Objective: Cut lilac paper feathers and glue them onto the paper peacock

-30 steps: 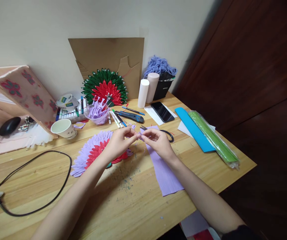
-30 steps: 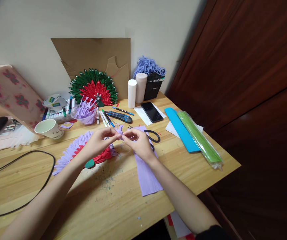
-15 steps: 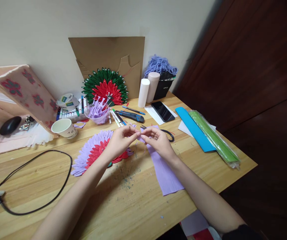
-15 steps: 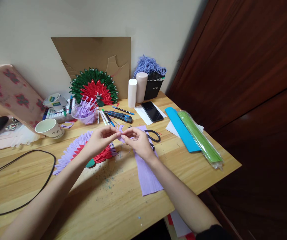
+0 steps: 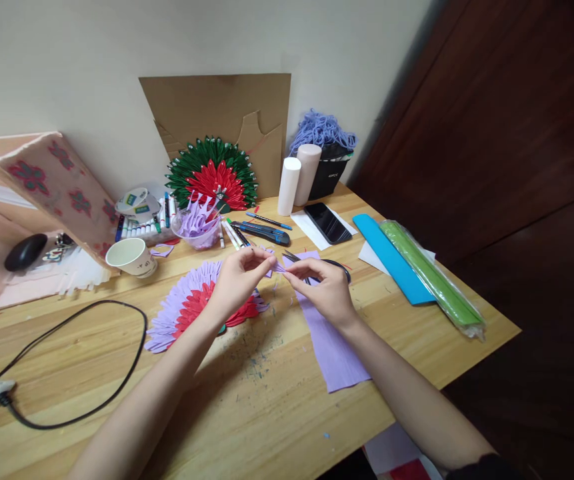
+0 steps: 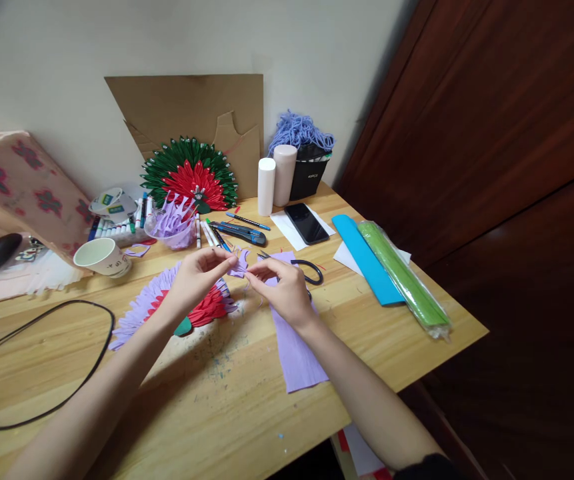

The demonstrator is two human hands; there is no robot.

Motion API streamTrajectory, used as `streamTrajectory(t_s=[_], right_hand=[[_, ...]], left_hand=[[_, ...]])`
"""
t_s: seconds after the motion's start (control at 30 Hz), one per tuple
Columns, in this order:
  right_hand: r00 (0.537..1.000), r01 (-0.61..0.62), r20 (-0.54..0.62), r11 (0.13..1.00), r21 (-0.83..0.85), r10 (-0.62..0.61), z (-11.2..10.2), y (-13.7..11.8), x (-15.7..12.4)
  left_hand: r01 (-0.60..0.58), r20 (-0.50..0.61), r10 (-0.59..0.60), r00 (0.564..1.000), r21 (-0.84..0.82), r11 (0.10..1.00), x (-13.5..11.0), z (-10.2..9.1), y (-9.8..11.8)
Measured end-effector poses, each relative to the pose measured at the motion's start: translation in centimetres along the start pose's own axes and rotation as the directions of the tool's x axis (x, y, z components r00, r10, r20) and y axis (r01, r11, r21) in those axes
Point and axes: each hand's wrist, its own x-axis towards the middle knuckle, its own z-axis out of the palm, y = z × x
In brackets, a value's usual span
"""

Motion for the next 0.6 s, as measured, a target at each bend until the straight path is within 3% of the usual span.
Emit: streamTrajectory(t_s=[0.23, 0.43, 0.53, 0.6], right_hand=[[0.995, 0.087, -0.038, 0.989, -0.124, -0.092, -0.2, -0.2, 0.0], [0.960, 0.275, 0.014, 0.929, -0.246, -0.280, -0.2, 0.3, 0.1], [0.887, 0.459, 0.091, 0.847, -0.269, -0.452, 0.3, 0.6, -0.3], [0.772, 0.635, 0.211, 0.730, -0.253, -0.599, 0.9, 0.4, -0.8]], left_hand=[[-0.007, 0.018, 0.006, 1.000, 0.063, 0.998, 0.4, -0.6, 0.2], [0.077, -0.103, -0.059, 0.993, 0.181, 0.980, -1.1, -2.4, 1.0], [0.216, -0.058, -0.210, 0.976, 0.160, 0.963, -3.5, -3.2, 1.6], [0.355, 0.017, -0.355, 0.935, 0.043, 0.934, -5.3, -3.7, 2.0]])
